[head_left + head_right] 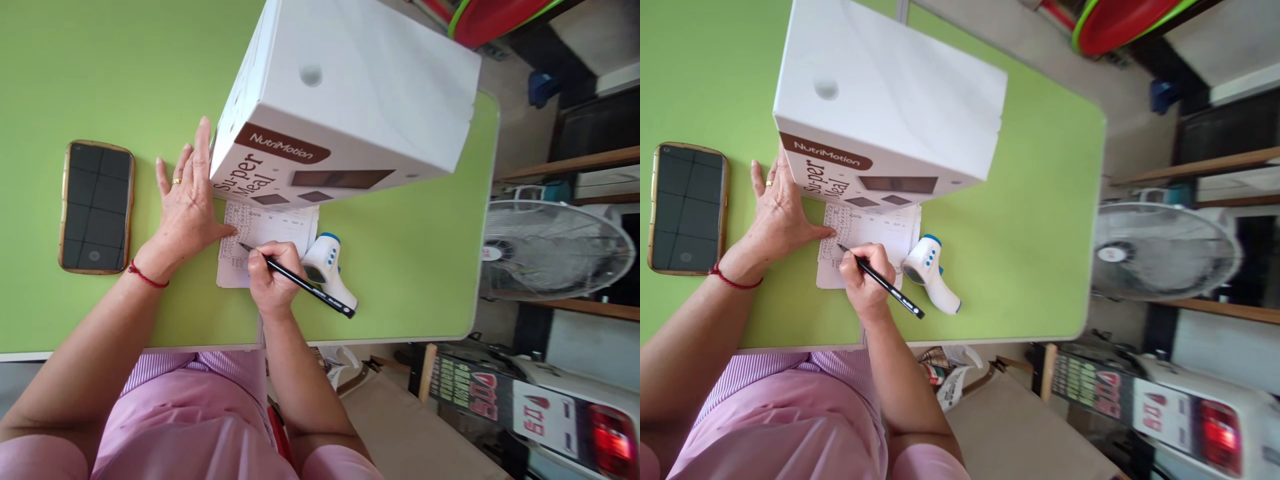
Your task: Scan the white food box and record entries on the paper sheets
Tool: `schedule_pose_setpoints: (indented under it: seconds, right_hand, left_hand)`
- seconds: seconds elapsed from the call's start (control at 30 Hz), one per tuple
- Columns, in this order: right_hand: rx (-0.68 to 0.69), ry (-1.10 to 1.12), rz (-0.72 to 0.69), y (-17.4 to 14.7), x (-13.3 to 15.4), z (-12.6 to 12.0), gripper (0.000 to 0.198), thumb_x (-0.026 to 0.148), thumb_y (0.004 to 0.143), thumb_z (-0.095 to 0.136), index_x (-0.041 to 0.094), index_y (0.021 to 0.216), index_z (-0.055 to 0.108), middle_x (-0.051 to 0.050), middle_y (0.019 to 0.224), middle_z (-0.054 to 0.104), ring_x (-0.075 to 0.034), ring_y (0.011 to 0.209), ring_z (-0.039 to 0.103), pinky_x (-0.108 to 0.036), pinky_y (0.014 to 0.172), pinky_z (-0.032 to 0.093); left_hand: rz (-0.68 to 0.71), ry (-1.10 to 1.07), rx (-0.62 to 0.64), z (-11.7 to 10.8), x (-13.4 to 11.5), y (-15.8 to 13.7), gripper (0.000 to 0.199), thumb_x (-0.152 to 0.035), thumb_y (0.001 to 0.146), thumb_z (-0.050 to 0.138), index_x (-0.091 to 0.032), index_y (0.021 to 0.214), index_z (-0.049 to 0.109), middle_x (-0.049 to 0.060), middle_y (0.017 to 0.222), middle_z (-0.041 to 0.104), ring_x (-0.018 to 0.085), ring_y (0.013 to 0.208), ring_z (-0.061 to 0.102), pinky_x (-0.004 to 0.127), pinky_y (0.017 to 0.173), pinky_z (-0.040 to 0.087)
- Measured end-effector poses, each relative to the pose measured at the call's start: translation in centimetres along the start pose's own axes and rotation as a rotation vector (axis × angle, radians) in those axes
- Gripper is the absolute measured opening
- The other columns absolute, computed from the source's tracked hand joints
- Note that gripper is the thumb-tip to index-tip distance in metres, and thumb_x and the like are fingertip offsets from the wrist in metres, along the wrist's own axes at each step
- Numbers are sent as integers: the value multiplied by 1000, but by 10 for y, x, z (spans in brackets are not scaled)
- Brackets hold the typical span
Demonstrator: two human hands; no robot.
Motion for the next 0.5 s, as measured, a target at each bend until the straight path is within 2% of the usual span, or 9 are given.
schedule_pose_setpoints:
  seconds: [0.07, 0.2, 0.33, 0.5]
  right_hand:
    - [-32, 15, 6, 0, 0, -2, 10, 26, 88, 58, 24, 79, 53, 6, 63, 59, -10, 51, 50, -24, 52, 42]
    - [-14, -5, 23, 0, -2, 0, 10, 27, 88, 57, 24, 79, 53, 5, 64, 58, -10, 52, 50, -24, 52, 43]
    - [29, -21, 31, -1, -5, 2, 10, 28, 87, 57, 24, 79, 53, 6, 62, 55, -11, 53, 49, -25, 52, 43]
    - [25, -8, 20, -1, -3, 1, 10, 28, 87, 57, 24, 78, 52, 6, 62, 55, -11, 52, 49, -25, 52, 43]
  left_hand:
    - [1, -11, 3, 0, -1, 0, 133, -76, 65, 80, -24, 166, 11, 13, 171, 26, 46, 162, 3, 61, 128, -22]
    - [-8, 18, 13, 0, -2, 0, 126, -69, 72, 69, -29, 166, -3, 4, 170, 31, 40, 164, -2, 68, 131, -11]
    - [6, -17, -5, 0, -1, 0, 133, -78, 64, 80, -26, 166, 12, 12, 173, 24, 46, 162, 4, 59, 129, -22]
    - [11, -35, -11, 0, 1, 0, 136, -74, 60, 88, -26, 165, 16, 12, 173, 23, 47, 162, 6, 58, 128, -25]
Point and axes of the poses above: each hand's wrist, its own y-axis towards the middle knuckle, its own z-axis out of the palm, x = y × z, the point moved 6 cm from there along y, towards the middle knuckle
